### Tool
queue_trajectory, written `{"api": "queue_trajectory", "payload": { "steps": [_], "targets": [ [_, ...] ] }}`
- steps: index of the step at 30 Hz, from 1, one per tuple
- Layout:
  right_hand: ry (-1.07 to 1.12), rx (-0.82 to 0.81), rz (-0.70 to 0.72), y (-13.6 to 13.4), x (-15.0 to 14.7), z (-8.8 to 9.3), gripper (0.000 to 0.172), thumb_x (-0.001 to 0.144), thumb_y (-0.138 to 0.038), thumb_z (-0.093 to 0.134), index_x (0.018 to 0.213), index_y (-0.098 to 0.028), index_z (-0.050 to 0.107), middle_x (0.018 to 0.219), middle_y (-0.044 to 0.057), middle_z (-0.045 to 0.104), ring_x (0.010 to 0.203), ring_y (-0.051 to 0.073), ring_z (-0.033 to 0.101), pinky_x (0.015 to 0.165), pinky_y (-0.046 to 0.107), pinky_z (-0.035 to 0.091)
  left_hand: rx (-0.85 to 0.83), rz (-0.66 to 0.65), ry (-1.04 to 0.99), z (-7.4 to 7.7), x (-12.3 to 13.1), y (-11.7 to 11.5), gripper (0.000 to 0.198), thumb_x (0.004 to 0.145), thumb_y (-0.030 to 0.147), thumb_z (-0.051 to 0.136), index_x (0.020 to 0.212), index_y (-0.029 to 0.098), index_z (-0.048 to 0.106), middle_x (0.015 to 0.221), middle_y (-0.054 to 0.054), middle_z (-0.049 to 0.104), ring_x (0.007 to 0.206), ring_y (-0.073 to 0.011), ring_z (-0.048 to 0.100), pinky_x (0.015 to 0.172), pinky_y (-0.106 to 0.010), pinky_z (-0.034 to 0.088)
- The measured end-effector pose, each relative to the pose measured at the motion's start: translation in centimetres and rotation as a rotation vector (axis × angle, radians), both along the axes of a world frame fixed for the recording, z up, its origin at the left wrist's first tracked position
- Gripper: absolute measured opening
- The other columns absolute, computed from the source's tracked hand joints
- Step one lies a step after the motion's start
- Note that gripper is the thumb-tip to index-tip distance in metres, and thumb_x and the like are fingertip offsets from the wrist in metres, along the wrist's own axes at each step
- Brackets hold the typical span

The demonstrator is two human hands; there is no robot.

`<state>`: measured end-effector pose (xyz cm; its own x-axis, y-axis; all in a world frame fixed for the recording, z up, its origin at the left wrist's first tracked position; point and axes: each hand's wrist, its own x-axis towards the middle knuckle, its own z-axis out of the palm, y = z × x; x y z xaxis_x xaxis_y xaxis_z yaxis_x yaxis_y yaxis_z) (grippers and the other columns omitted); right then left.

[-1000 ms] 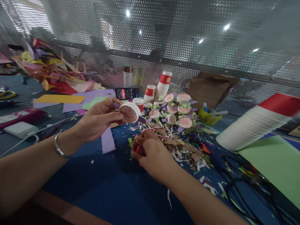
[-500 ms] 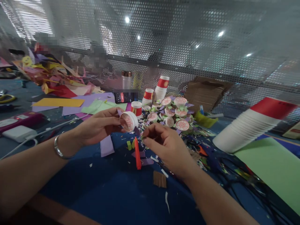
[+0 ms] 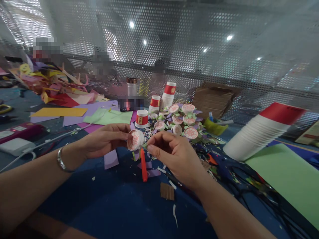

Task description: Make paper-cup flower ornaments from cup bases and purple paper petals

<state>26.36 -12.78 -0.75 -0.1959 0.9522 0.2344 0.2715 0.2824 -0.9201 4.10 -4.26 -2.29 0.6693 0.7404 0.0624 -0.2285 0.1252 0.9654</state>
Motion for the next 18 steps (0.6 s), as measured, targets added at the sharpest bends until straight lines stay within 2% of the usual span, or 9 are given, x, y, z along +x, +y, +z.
{"api": "queue_trajectory", "payload": {
  "steps": [13,18],
  "targets": [
    [-0.060,-0.022,0.023,0.29,-0.17,-0.17,0.016,0.086,-0.033,0.072,0.082,-0.019,0.067,0.076,-0.001,0.065,0.067,0.012,0.056,0.062,0.024,0.043,0.019,0.005,0.033,-0.28,0.11,-0.12,0.013,0.078,0.019,0.077,0.088,0.014,0.069,0.080,-0.002,0.069,0.073,-0.0121,0.064,0.076,-0.025,0.052],
    [-0.107,-0.047,0.026,0.29,-0.12,-0.22,0.020,0.085,-0.037,0.073,0.082,-0.019,0.066,0.076,0.000,0.063,0.069,0.012,0.054,0.063,0.026,0.042,0.015,-0.003,0.031,-0.21,0.12,-0.21,0.015,0.077,0.018,0.077,0.089,0.015,0.068,0.078,-0.002,0.069,0.072,-0.0122,0.065,0.073,-0.025,0.052]
  ]
}}
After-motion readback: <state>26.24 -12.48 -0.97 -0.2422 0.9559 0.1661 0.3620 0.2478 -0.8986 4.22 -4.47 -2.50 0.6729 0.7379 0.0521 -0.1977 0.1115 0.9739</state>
